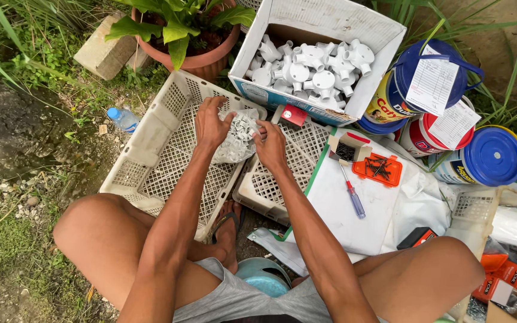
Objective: The person sits on a small stool outdoors and assembles small hardware components. They pick up white plastic fittings, insert metal screws, and tighten them using a screwdriver. The person handles the components one at a time and places the assembled units into a plastic crate.
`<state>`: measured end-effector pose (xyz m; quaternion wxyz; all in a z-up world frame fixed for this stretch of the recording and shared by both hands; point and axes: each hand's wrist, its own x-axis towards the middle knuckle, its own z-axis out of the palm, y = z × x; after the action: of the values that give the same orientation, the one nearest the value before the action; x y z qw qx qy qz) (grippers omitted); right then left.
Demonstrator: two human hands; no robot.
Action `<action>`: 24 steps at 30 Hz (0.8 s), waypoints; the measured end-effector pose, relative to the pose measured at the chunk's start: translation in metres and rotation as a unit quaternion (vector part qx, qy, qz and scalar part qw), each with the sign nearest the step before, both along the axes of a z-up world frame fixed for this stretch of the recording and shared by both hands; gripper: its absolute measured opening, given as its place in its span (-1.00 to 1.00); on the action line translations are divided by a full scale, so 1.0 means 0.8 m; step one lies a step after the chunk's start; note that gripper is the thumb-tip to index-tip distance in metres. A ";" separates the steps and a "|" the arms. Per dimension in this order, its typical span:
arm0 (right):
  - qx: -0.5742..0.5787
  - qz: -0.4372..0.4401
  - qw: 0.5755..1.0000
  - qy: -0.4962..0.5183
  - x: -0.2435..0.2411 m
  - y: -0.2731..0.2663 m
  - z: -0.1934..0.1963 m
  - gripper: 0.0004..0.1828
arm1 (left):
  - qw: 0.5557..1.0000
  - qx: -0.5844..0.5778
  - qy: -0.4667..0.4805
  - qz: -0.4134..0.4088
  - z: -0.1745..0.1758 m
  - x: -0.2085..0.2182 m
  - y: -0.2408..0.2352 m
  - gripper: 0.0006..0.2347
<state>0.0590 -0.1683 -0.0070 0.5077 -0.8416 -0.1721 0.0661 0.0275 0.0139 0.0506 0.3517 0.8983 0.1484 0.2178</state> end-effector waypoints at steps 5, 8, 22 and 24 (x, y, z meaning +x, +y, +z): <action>-0.044 0.022 0.999 0.012 -0.026 -0.043 0.054 -0.64 | 0.999 0.050 -0.001 -0.019 0.002 -0.019 -0.027 -0.83; -0.101 0.061 0.993 0.020 -0.040 -0.095 0.095 -0.67 | 0.986 0.115 0.093 -0.076 -0.023 -0.019 -0.036 -0.92; -0.245 0.001 0.962 0.123 -0.087 -0.297 0.168 -0.69 | 0.910 0.249 0.291 -0.155 -0.054 0.001 -0.074 -0.81; -0.247 -0.010 0.961 0.128 -0.086 -0.300 0.157 -0.68 | 0.909 0.269 0.288 -0.138 -0.048 0.005 -0.077 -0.84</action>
<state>-0.0100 -0.4085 0.1184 0.3027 -0.9269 -0.0755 0.2085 0.0313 -0.0479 0.0121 0.0657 0.9940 0.0534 -0.0694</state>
